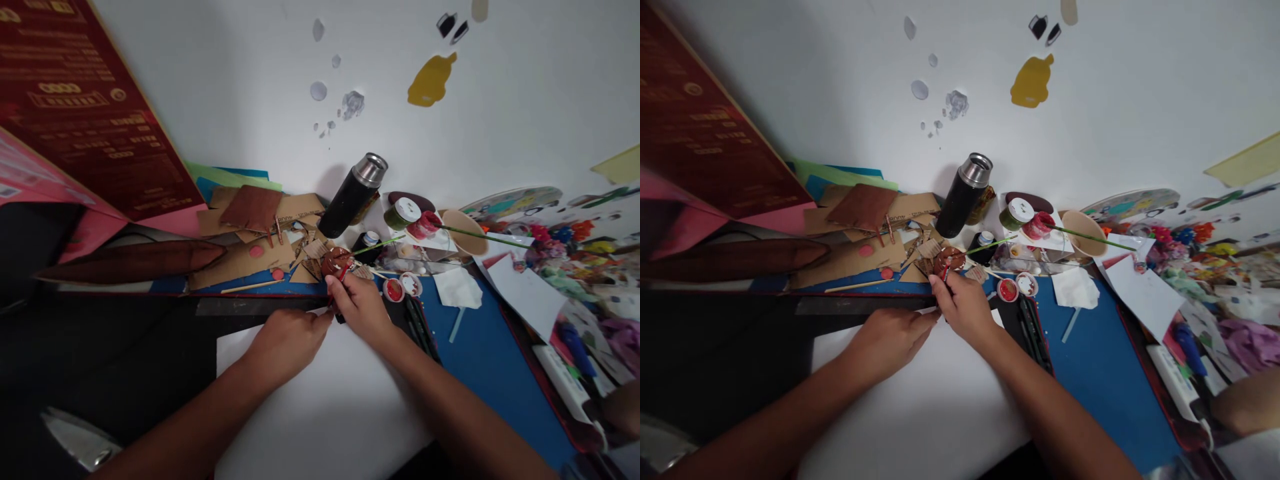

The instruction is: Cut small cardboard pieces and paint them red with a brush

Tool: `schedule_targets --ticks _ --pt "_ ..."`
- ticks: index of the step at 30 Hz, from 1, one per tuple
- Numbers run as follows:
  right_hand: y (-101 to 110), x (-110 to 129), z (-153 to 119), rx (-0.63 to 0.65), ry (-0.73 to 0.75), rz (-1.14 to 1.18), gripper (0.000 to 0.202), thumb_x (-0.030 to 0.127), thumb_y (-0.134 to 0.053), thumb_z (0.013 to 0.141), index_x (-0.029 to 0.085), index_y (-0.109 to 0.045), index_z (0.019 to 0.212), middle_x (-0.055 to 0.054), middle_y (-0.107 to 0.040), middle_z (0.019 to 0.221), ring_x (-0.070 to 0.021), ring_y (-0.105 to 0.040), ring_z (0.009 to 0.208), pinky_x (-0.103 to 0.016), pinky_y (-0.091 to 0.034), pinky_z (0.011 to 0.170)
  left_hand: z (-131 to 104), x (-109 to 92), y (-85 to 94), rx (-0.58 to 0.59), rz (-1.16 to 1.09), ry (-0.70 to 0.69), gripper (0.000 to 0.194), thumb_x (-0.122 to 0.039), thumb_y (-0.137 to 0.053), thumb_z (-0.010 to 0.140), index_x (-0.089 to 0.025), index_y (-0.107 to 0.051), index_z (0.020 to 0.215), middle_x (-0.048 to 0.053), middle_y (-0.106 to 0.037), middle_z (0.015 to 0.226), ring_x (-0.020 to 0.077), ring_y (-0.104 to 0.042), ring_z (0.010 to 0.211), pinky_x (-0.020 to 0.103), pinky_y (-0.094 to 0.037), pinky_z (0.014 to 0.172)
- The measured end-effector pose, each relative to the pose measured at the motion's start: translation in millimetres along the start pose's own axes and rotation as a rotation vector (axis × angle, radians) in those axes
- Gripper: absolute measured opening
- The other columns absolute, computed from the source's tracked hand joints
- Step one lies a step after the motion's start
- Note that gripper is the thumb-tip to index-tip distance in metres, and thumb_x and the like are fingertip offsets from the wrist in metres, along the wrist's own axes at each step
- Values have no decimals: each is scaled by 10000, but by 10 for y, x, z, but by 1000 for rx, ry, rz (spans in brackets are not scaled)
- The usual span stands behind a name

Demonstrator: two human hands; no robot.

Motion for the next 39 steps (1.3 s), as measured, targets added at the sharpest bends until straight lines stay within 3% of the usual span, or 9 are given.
schedule_targets --ticks 7,15,29,39 --pt "-10 68 30 2 46 -24 436 458 -468 1085 247 -466 703 -3 -575 632 -187 -536 595 -311 -369 610 4 2 28 -38 -2 -10 297 -107 -547 963 -165 -755 1166 75 -807 803 255 -749 640 356 -590 599" --pt "-82 123 13 66 61 -12 402 442 -451 1101 243 -519 757 -10 -627 653 -192 -601 608 -295 -398 603 15 -2 76 -79 -11 -3 228 -91 -532 958 -170 -746 944 62 -779 716 239 -736 577 317 -543 518" --pt "-74 113 37 40 99 -133 394 414 -447 1103 230 -557 773 -30 -661 654 -207 -632 621 -299 -405 617 30 -13 108 1 17 26 218 -113 -557 969 -178 -765 984 57 -795 748 246 -747 619 316 -542 554" --pt "-5 31 39 -12 29 -36 408 430 -458 1091 230 -577 756 -23 -641 660 -201 -623 637 -295 -412 646 2 5 92 -74 -24 15 245 -137 -560 981 -178 -777 1087 52 -803 773 230 -751 640 323 -579 619"
Point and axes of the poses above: each hand's wrist, its own z-axis towards the middle knuckle, its own y-axis out of the back of the hand, x = y × z, the point moved 7 cm from there along z, towards the middle knuckle
